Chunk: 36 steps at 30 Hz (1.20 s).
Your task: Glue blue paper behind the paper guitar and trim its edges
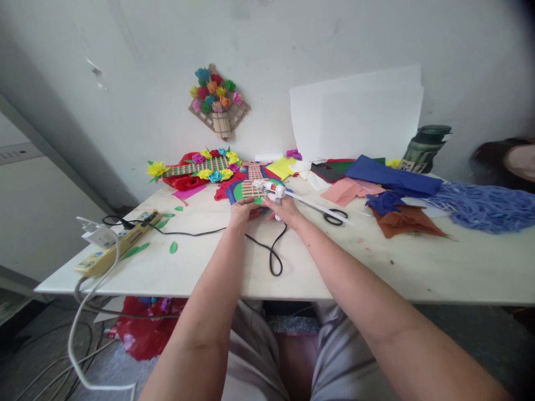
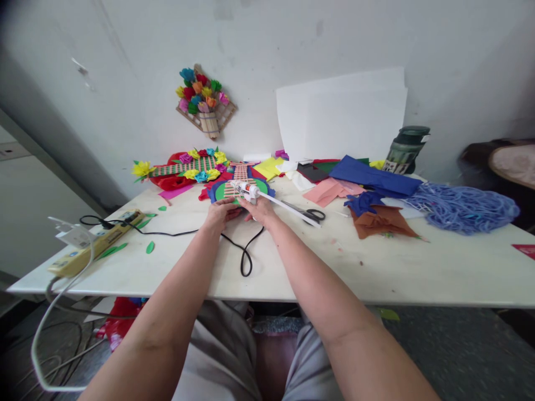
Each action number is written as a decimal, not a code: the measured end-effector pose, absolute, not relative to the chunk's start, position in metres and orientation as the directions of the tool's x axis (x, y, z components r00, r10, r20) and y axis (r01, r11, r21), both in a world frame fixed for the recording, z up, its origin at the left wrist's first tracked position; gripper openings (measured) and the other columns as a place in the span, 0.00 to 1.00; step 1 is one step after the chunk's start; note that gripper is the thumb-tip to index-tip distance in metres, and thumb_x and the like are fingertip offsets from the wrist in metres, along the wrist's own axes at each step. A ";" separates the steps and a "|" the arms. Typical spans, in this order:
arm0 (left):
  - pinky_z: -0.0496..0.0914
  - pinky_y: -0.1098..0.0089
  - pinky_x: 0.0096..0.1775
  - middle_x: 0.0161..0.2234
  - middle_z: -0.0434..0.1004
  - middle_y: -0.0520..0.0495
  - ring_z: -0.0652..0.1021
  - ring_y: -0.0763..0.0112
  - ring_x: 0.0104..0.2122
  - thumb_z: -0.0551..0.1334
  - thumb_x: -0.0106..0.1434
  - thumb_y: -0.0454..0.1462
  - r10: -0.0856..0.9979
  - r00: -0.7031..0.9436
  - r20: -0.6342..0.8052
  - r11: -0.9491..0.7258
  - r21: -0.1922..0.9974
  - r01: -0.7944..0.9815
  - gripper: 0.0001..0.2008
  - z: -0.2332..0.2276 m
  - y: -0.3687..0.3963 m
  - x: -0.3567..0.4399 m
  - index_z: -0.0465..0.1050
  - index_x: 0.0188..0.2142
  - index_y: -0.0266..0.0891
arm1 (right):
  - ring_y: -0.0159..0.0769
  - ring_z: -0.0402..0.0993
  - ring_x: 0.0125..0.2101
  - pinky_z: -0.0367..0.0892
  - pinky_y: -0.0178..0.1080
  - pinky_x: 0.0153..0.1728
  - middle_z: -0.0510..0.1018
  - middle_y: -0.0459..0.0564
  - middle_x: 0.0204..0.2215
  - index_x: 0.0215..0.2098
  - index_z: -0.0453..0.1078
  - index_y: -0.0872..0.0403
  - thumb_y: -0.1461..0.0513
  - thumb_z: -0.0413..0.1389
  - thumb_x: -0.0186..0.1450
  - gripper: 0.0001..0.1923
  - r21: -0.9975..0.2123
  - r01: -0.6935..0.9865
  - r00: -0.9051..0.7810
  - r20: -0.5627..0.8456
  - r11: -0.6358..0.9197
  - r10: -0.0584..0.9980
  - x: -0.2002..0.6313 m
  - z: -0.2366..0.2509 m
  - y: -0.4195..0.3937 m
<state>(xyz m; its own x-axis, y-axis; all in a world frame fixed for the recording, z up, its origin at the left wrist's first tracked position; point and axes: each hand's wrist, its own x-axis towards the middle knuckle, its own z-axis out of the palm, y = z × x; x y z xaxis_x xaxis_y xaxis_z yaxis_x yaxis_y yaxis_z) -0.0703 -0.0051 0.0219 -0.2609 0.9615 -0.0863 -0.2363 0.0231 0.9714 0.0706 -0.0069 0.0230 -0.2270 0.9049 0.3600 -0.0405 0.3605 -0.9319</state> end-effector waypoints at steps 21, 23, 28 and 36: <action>0.74 0.65 0.32 0.20 0.74 0.49 0.77 0.67 0.21 0.64 0.44 0.26 0.957 -0.278 -0.082 0.041 0.988 -0.150 0.20 0.023 -0.006 -0.074 0.70 0.40 0.33 | 0.26 0.71 0.16 0.68 0.29 0.15 0.78 0.50 0.28 0.39 0.69 0.58 0.55 0.58 0.59 0.15 -0.968 -0.170 -0.004 0.187 0.184 0.982 0.086 0.033 -0.009; 0.74 0.64 0.32 0.20 0.74 0.49 0.78 0.66 0.21 0.63 0.44 0.26 0.959 -0.270 -0.080 0.040 0.988 -0.148 0.20 0.024 -0.007 -0.075 0.70 0.40 0.33 | 0.26 0.69 0.13 0.67 0.28 0.14 0.77 0.48 0.24 0.38 0.69 0.58 0.54 0.58 0.60 0.16 -0.972 -0.157 0.009 0.176 0.175 0.984 0.087 0.031 -0.006; 0.74 0.64 0.31 0.20 0.75 0.47 0.79 0.63 0.22 0.61 0.47 0.30 0.960 -0.265 -0.087 0.050 0.989 -0.142 0.17 0.027 -0.008 -0.076 0.71 0.40 0.34 | 0.26 0.69 0.13 0.66 0.28 0.14 0.77 0.48 0.25 0.38 0.69 0.57 0.53 0.59 0.59 0.16 -0.973 -0.172 0.022 0.153 0.154 0.988 0.088 0.028 -0.004; 0.73 0.66 0.28 0.23 0.77 0.42 0.79 0.61 0.23 0.61 0.52 0.37 0.979 -0.180 -0.093 0.075 0.991 -0.109 0.20 0.029 -0.011 -0.077 0.71 0.46 0.35 | 0.26 0.70 0.15 0.64 0.29 0.15 0.78 0.52 0.32 0.41 0.69 0.57 0.50 0.59 0.57 0.21 -0.970 -0.162 0.042 0.179 0.183 0.983 0.091 0.026 -0.002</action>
